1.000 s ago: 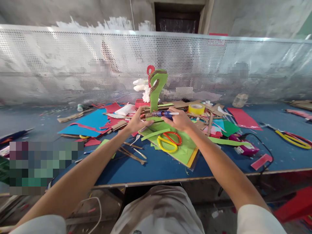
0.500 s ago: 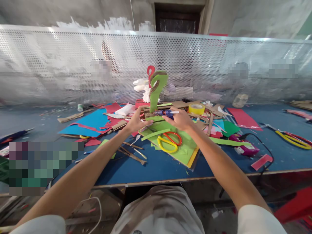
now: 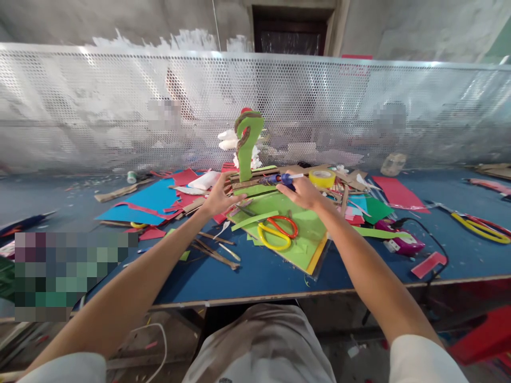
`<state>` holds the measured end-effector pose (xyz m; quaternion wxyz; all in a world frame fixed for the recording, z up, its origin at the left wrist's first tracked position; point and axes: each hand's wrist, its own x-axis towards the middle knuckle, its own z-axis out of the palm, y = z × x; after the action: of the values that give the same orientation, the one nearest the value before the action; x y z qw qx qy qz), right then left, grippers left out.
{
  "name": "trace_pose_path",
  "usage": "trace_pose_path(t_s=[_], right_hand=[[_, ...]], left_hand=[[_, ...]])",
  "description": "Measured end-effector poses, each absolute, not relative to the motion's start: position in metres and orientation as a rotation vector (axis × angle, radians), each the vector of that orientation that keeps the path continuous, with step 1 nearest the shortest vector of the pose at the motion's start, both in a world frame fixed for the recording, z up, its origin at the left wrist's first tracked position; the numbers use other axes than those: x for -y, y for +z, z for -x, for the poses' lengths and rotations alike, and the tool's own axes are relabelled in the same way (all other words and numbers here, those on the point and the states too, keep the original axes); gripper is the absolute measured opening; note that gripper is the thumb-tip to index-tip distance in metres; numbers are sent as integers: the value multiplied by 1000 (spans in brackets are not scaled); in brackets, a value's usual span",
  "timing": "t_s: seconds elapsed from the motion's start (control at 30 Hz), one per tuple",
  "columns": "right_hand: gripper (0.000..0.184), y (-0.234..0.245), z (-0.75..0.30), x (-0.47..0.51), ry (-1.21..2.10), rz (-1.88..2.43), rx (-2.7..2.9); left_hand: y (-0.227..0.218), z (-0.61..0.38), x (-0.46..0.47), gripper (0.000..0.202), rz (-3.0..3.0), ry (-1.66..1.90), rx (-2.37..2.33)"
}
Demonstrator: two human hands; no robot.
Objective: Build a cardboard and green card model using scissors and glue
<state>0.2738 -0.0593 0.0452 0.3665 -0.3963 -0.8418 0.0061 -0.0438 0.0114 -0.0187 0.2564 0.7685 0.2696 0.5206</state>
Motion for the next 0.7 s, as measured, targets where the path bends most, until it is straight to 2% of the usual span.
trace_pose_path(t_s=[0.43,0.7], right_hand=[[45,38,-248,63,-234,1058,2108],[49,40,-277,50,-335,1152,2069]], left_hand=[[-22,35,-10,77,-2143,1399,-719],[-24,43,-18,80,-2126,1466,-774]])
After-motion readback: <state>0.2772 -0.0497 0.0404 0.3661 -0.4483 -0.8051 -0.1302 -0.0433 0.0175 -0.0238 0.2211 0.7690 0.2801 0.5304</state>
